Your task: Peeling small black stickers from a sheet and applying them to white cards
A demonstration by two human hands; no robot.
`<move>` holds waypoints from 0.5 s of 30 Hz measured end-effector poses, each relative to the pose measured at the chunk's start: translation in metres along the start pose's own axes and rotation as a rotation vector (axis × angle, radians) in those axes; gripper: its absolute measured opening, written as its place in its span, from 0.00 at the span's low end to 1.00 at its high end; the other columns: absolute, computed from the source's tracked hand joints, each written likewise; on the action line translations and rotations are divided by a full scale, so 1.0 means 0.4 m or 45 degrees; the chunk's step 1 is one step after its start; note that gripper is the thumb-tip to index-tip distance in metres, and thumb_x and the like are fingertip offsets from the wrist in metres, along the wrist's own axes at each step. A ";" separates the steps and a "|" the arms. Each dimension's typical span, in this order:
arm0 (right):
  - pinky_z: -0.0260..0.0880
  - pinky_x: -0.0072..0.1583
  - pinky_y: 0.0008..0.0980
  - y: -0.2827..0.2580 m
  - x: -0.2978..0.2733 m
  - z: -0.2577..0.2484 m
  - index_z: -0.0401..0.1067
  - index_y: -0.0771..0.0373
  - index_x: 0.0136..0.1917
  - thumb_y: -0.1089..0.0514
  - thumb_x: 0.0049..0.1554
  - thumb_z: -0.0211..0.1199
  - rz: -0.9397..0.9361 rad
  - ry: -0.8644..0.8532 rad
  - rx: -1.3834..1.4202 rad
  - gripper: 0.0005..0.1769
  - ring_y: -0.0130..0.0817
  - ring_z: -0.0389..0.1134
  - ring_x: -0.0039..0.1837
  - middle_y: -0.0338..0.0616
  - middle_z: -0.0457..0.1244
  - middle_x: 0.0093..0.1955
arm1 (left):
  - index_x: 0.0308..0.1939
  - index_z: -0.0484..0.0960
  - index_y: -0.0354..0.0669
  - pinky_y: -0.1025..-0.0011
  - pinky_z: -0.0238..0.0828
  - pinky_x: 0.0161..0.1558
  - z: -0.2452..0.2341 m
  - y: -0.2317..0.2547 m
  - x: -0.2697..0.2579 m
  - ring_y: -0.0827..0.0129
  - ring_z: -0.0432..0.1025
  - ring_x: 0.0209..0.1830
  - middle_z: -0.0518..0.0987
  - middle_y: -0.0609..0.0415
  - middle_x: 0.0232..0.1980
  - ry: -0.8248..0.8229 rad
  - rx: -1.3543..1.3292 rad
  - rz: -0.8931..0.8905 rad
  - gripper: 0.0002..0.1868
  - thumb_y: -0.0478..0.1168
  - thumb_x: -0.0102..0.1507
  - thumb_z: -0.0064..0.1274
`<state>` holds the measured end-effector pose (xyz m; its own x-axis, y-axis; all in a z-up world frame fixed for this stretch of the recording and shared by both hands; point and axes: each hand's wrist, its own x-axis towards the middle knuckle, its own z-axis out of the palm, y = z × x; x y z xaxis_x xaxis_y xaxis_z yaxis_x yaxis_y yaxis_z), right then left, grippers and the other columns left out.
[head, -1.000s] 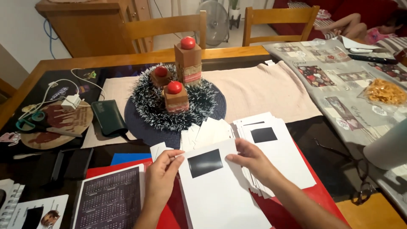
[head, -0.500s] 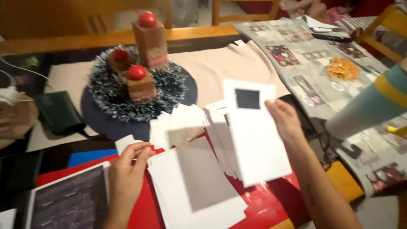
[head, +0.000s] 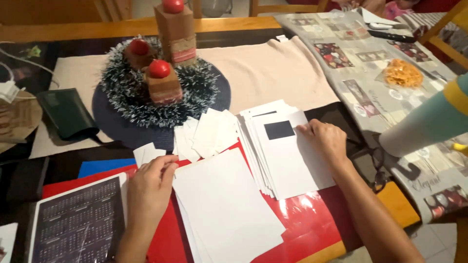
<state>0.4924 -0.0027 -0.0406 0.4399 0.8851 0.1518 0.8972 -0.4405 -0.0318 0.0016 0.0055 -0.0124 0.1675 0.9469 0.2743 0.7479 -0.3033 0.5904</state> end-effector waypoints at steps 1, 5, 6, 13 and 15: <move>0.68 0.50 0.53 -0.020 -0.015 -0.029 0.75 0.50 0.49 0.22 0.65 0.51 -0.014 -0.002 0.002 0.32 0.55 0.75 0.53 0.48 0.74 0.45 | 0.54 0.89 0.54 0.60 0.76 0.45 0.002 -0.001 0.004 0.63 0.82 0.47 0.91 0.61 0.47 0.007 0.004 -0.011 0.11 0.45 0.70 0.56; 0.74 0.50 0.54 -0.058 -0.114 -0.082 0.74 0.53 0.62 0.33 0.62 0.63 -0.351 0.261 0.022 0.26 0.51 0.73 0.58 0.47 0.70 0.56 | 0.54 0.89 0.54 0.54 0.76 0.45 0.005 -0.022 -0.004 0.56 0.82 0.46 0.91 0.58 0.47 0.052 0.045 -0.020 0.11 0.41 0.72 0.52; 0.75 0.48 0.54 -0.046 -0.153 -0.084 0.74 0.57 0.66 0.37 0.61 0.69 -0.709 0.443 0.113 0.29 0.53 0.74 0.55 0.49 0.72 0.60 | 0.54 0.88 0.51 0.53 0.76 0.47 0.008 -0.026 0.000 0.55 0.82 0.46 0.90 0.57 0.47 0.057 0.136 0.016 0.11 0.41 0.73 0.52; 0.77 0.41 0.50 -0.173 -0.468 -0.114 0.69 0.36 0.70 0.27 0.57 0.67 -0.673 -0.207 -0.051 0.33 0.49 0.76 0.43 0.37 0.73 0.46 | 0.67 0.78 0.58 0.59 0.78 0.31 -0.018 -0.002 0.001 0.61 0.79 0.25 0.83 0.58 0.26 -0.400 0.456 -0.285 0.16 0.50 0.78 0.41; 0.76 0.38 0.50 -0.174 -0.511 -0.106 0.60 0.49 0.76 0.37 0.62 0.66 -0.789 -0.229 0.075 0.35 0.50 0.74 0.35 0.40 0.73 0.42 | 0.68 0.77 0.61 0.54 0.79 0.38 -0.026 0.005 0.008 0.57 0.83 0.34 0.87 0.55 0.34 -0.452 0.335 -0.328 0.18 0.51 0.78 0.38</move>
<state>0.3385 -0.1594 -0.0277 -0.1649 0.9863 -0.0083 0.9853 0.1643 -0.0467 -0.0029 0.0067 -0.0024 0.1298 0.9791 -0.1565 0.9224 -0.0613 0.3814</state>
